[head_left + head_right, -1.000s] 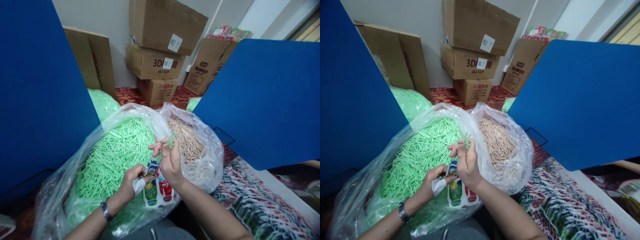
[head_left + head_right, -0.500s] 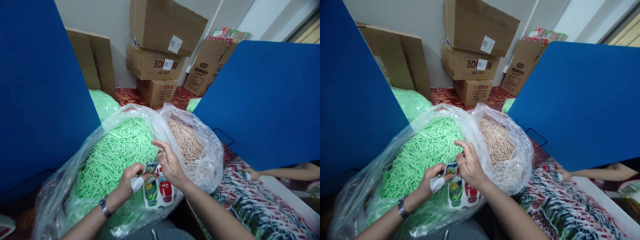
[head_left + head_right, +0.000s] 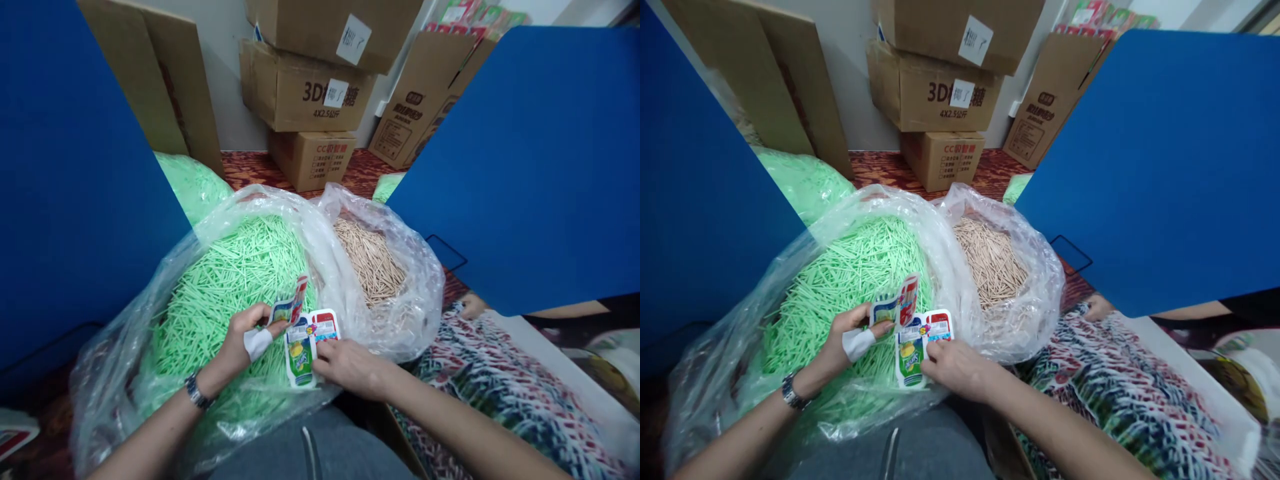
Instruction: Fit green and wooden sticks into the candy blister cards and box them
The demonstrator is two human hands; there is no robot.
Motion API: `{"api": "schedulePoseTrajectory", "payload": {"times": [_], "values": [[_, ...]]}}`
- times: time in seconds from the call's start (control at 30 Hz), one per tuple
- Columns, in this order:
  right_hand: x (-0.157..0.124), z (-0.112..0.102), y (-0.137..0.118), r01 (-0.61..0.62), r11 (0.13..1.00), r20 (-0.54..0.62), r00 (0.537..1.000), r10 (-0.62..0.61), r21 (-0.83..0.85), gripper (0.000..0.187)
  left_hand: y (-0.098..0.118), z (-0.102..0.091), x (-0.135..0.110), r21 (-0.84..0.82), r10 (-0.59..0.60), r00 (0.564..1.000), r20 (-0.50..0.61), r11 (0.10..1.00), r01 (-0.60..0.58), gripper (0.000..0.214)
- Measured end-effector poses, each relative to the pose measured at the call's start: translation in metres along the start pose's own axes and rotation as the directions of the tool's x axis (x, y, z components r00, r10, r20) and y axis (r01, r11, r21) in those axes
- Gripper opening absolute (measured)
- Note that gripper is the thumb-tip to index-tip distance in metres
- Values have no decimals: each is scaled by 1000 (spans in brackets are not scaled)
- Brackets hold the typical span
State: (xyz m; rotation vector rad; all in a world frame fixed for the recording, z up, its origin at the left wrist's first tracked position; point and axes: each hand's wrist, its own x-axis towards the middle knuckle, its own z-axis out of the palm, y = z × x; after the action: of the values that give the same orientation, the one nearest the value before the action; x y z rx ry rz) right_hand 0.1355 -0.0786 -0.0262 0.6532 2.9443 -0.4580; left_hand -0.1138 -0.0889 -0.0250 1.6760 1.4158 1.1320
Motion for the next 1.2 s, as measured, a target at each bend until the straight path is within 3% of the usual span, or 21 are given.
{"api": "schedulePoseTrajectory", "payload": {"times": [0.07,0.13,0.17,0.23,0.27,0.3,0.37,0.4,0.43,0.47,0.53,0.57,0.67,0.73,0.87,0.93,1.0,1.1,1.2], "values": [[0,7,2,-6,1000,26,1000,6,-20,11,-1,1,-1,-9,8,1000,19,1000,-7,21],[1,-1,4,20,999,25,999,-21,47,12,-1,1,-2,-17,11,999,34,1000,-11,22],[1,-9,5,23,993,-13,1000,-21,116,12,-1,0,-3,-18,17,999,38,1000,-16,23],[3,-33,3,3,948,-197,978,63,320,12,0,0,-4,-17,39,998,42,999,-38,24],[5,-46,1,3,900,-337,928,161,436,16,1,-1,-5,-15,52,998,48,999,-52,24],[8,-59,-2,23,841,-481,829,286,541,24,2,0,-5,-12,70,996,52,997,-70,24],[16,-81,-9,163,751,-679,577,453,640,35,3,1,-6,0,110,992,64,994,-111,24],[21,-88,-12,235,729,-729,483,486,642,37,4,2,-6,5,134,988,71,991,-135,24],[26,-94,-16,293,719,-759,425,493,631,37,4,3,-6,8,160,984,75,987,-161,24],[32,-97,-18,325,717,-776,400,487,617,38,4,4,-6,8,181,980,79,983,-182,23],[42,-97,-22,312,760,-805,398,440,569,37,4,5,-6,1,204,976,81,979,-205,21],[46,-96,-22,273,804,-817,420,395,529,36,4,6,-6,-3,206,975,79,979,-206,20],[52,-89,-17,172,928,-809,558,185,331,29,3,5,-6,-1,193,978,78,981,-193,17],[52,-86,-11,152,956,-770,630,102,251,25,3,4,-6,-2,188,979,81,982,-188,16],[47,-82,10,79,929,-669,716,200,362,48,1,3,-6,-61,102,991,91,993,-97,15],[47,-78,20,64,886,-579,777,245,460,46,-1,3,-5,-123,40,995,92,992,-28,16],[49,-71,25,49,831,-545,776,317,554,31,-2,6,-3,-227,-6,997,74,974,22,17],[53,-63,25,40,742,-566,675,474,669,16,-5,12,-1,-411,-78,996,46,907,90,36],[56,-59,20,53,703,-569,633,525,709,16,-6,17,1,-472,-158,987,7,870,143,23]]}}
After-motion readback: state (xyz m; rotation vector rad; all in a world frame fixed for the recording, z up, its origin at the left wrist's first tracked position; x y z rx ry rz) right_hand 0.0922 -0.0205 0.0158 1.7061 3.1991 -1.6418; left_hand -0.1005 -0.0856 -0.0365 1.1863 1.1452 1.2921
